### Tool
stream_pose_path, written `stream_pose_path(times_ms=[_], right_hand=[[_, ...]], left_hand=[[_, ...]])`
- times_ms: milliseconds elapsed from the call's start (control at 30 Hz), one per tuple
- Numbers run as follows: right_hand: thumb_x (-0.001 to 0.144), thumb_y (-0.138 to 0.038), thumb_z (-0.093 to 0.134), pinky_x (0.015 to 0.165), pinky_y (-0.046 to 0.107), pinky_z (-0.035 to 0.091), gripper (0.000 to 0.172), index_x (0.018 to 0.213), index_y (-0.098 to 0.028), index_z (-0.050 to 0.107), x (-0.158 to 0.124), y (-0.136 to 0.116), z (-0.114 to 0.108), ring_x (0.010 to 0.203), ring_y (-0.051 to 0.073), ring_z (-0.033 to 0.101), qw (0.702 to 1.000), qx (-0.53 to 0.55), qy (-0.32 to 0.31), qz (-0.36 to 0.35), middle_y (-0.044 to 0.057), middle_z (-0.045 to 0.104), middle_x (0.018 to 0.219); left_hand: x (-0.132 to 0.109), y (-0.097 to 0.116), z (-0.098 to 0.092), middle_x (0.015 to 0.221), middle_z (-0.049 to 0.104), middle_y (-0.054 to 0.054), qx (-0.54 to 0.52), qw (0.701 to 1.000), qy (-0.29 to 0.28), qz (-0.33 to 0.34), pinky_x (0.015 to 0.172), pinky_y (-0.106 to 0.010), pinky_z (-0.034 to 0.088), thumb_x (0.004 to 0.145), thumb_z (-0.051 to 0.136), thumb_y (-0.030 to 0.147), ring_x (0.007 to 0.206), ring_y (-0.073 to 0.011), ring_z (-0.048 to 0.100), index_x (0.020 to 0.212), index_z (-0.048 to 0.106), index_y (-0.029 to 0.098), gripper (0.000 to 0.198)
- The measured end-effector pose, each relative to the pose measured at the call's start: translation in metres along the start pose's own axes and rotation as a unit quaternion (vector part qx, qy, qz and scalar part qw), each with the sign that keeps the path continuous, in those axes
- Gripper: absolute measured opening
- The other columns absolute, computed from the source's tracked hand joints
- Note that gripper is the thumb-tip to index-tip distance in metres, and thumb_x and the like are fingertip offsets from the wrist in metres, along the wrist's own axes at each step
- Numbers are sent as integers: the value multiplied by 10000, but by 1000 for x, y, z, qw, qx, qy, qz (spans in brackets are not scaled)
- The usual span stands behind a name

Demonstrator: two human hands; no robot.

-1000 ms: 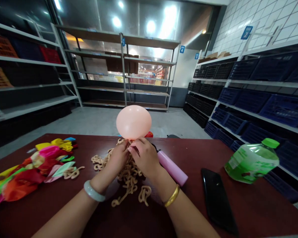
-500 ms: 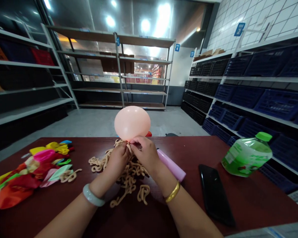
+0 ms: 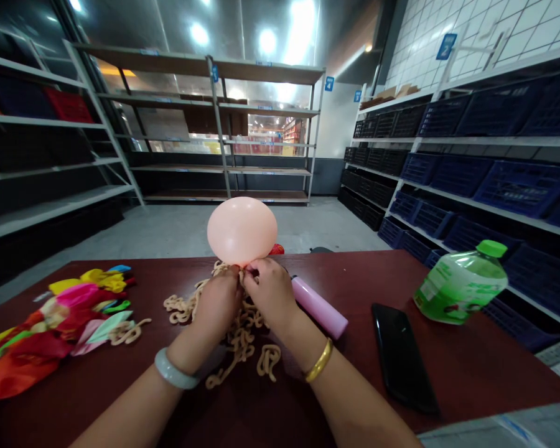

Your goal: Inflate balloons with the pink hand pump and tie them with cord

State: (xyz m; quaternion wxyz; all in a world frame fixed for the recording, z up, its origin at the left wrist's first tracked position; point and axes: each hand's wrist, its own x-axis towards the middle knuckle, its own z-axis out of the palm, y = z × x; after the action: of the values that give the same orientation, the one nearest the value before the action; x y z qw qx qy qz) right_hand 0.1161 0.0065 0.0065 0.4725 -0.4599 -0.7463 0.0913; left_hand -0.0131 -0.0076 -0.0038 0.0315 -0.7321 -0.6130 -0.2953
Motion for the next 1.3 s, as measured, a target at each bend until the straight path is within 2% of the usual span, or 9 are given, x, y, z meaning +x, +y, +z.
stream_pose_path(times_ms=[133,300,400,533,667,833,933,1133,1300], right_hand=[[847,-146,537,694,304,421,87,837,-179,617,-5,-1,3,759,205,587,992,-115,27,-51,69,647,821],[876,-158,509,674,299,407,90,850,-180,592,-5,-2,1,730,201,565,983,-154,62,-76,63,617,789],[884,-154,507,690,307,421,96,852,-178,594,-4,-3,-2,745,206,571,985,-122,72,-95,67,626,795],[931,-191,488,785,328,456,134,909,-172,618,-5,-8,-5,855,212,597,990,-20,58,-123,89,662,899],[936,-205,492,849,334,468,150,918,-196,641,-6,-11,-7,920,200,600,990,54,46,-123,79,672,957],[868,-179,601,797,311,487,52,886,-204,642,-2,-9,-8,859,182,619,988,116,42,-91,44,683,891],[856,-162,618,813,315,492,91,912,-210,671,1,-6,-9,879,181,635,986,140,27,-82,46,707,923],[828,-126,634,784,292,501,127,869,-216,715,1,-4,-10,838,166,651,986,150,27,-67,39,722,900],[817,-125,629,743,281,472,96,800,-208,676,1,-3,-9,787,164,624,993,100,22,-64,22,707,834]], left_hand=[[4,-2,7,759,642,-105,-114,993,2,-16,648,-300,415,891,374,178,692,-214,597,836,572,172,206],[6,-5,14,836,667,-90,-299,954,15,-11,758,-316,445,887,407,256,770,-202,600,874,595,175,205],[5,-4,14,802,655,-75,-360,932,29,-22,766,-311,442,874,448,283,744,-195,585,858,605,175,191],[3,-3,9,774,626,-53,-404,913,47,-35,752,-300,443,877,451,283,734,-178,561,848,591,175,180],[3,0,2,839,646,-59,-443,895,35,-45,779,-299,455,854,476,286,790,-179,577,845,589,168,163],[2,0,1,874,663,-74,-416,908,42,-36,802,-317,460,853,447,265,810,-192,593,900,598,160,190],[2,-2,3,861,668,-79,-388,920,46,-35,795,-321,461,847,408,210,797,-194,602,908,591,156,199],[1,-4,0,804,652,-90,-222,974,54,-4,689,-312,436,848,403,192,733,-212,598,866,562,178,161],[3,-6,1,739,627,-79,-173,984,41,16,638,-298,412,846,397,173,681,-210,585,835,541,198,146]])
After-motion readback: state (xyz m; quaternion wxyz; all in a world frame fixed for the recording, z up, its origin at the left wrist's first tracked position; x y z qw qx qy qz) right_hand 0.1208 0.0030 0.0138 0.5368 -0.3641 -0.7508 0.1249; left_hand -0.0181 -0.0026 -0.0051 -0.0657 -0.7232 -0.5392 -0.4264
